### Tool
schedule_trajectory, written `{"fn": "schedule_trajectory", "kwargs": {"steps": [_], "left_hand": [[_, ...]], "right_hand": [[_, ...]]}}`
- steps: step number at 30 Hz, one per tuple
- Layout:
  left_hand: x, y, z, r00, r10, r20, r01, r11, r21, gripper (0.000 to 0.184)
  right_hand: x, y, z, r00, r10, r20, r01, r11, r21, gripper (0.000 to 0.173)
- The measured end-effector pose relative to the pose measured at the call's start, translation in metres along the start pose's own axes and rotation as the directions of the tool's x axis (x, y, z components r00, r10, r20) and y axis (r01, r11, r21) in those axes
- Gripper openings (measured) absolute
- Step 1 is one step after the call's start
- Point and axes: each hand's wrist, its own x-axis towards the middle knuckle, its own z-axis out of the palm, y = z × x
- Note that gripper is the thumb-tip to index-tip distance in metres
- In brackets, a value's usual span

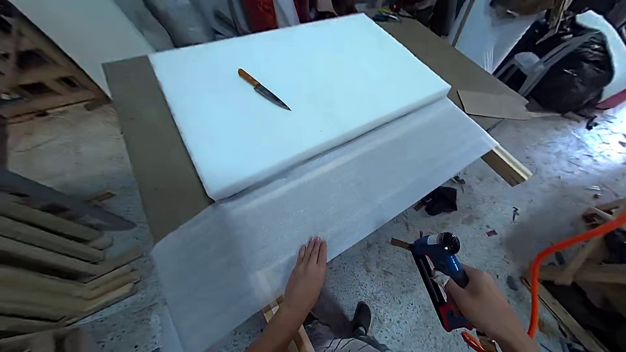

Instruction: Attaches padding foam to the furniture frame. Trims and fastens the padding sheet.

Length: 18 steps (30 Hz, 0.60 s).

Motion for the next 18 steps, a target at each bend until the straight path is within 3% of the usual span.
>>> {"fn": "schedule_trajectory", "kwargs": {"steps": [5,10,12,14,16,17,18], "left_hand": [[0.029,0.03,-0.007,0.997,-0.076,-0.035,0.077,0.996,0.039,0.059],[0.159,0.11,0.026,0.982,0.103,-0.156,-0.119,0.988,-0.099,0.065],[0.183,0.136,0.028,0.99,0.11,-0.092,-0.122,0.983,-0.139,0.057],[0.181,0.147,0.004,0.992,0.08,0.094,-0.058,0.974,-0.217,0.052],[0.187,0.139,-0.032,0.924,0.105,0.367,0.017,0.949,-0.314,0.053],[0.2,0.135,-0.047,0.885,0.125,0.449,0.046,0.935,-0.351,0.052],[0.218,0.134,-0.056,0.892,0.119,0.437,0.062,0.924,-0.378,0.059]], "right_hand": [[0.035,-0.005,-0.025,1.0,0.016,0.023,-0.02,0.988,0.153,0.038],[0.069,-0.021,-0.061,0.989,0.115,-0.09,-0.088,0.961,0.262,0.027],[0.077,-0.018,-0.089,0.98,0.145,-0.135,-0.098,0.948,0.302,0.027],[0.095,-0.015,-0.125,0.979,0.142,-0.145,-0.092,0.947,0.307,0.031],[0.131,-0.015,-0.158,0.979,0.137,-0.149,-0.083,0.943,0.321,0.029],[0.155,-0.016,-0.174,0.98,0.135,-0.147,-0.082,0.944,0.319,0.027],[0.184,-0.02,-0.189,0.981,0.128,-0.148,-0.078,0.949,0.306,0.028]]}}
